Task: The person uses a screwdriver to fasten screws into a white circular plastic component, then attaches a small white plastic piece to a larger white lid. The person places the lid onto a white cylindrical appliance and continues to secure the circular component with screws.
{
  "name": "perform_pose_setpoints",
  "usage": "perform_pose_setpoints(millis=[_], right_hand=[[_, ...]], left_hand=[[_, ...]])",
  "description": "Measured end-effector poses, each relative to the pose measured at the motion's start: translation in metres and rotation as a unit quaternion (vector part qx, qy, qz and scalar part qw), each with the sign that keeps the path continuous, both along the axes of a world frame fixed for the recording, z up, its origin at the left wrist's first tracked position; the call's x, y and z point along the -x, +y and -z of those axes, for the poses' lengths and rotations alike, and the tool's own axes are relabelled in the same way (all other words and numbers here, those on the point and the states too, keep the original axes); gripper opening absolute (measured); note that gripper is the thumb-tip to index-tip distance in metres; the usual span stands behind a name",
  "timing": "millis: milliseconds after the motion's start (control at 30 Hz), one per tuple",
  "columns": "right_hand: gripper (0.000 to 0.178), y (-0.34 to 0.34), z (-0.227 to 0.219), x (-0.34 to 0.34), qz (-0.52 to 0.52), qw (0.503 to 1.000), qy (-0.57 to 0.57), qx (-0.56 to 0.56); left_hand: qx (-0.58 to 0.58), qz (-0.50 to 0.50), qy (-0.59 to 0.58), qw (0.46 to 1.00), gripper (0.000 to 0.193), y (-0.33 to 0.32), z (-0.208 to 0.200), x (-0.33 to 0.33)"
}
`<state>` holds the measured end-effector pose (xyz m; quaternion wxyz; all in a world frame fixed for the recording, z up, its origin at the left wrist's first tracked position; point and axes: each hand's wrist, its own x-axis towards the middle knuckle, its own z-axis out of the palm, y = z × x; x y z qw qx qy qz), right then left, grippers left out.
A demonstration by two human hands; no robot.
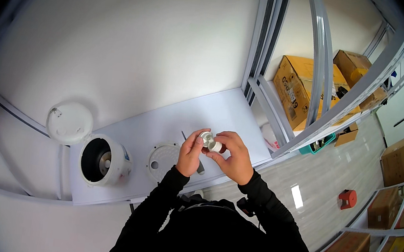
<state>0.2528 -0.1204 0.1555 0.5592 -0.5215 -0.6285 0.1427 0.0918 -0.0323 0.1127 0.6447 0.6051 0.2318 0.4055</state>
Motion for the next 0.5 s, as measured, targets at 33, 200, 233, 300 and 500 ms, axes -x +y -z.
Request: perform_pose_setpoints(millis=[33, 200, 233, 300, 500], right_hand=[[0.039, -0.002, -0.001, 0.002, -0.003, 1.000, -0.004, 0.001], [0.042, -0.012, -0.004, 0.001, 0.009, 0.999, -0.040, -0.023], [0.043, -0.014, -0.005, 0.000, 0.015, 0.998, -0.051, -0.030], [0.044, -0.019, -0.004, 0.002, 0.018, 0.998, -0.044, -0.028], [0.039, -0.025, -0.006, 0.007, 0.012, 1.000, 0.025, 0.014]], left_hand=[[0.006, 0.000, 0.002, 1.000, 0.042, -0.002, 0.002, 0.001], [0.022, 0.000, -0.043, 0.999, 0.043, -0.014, 0.007, 0.003], [0.025, -0.002, -0.051, 0.998, 0.043, -0.017, 0.008, 0.003], [0.028, -0.001, -0.050, 0.998, 0.043, -0.021, 0.008, 0.005], [0.025, -0.010, -0.070, 0.997, 0.043, -0.026, 0.011, 0.014]])
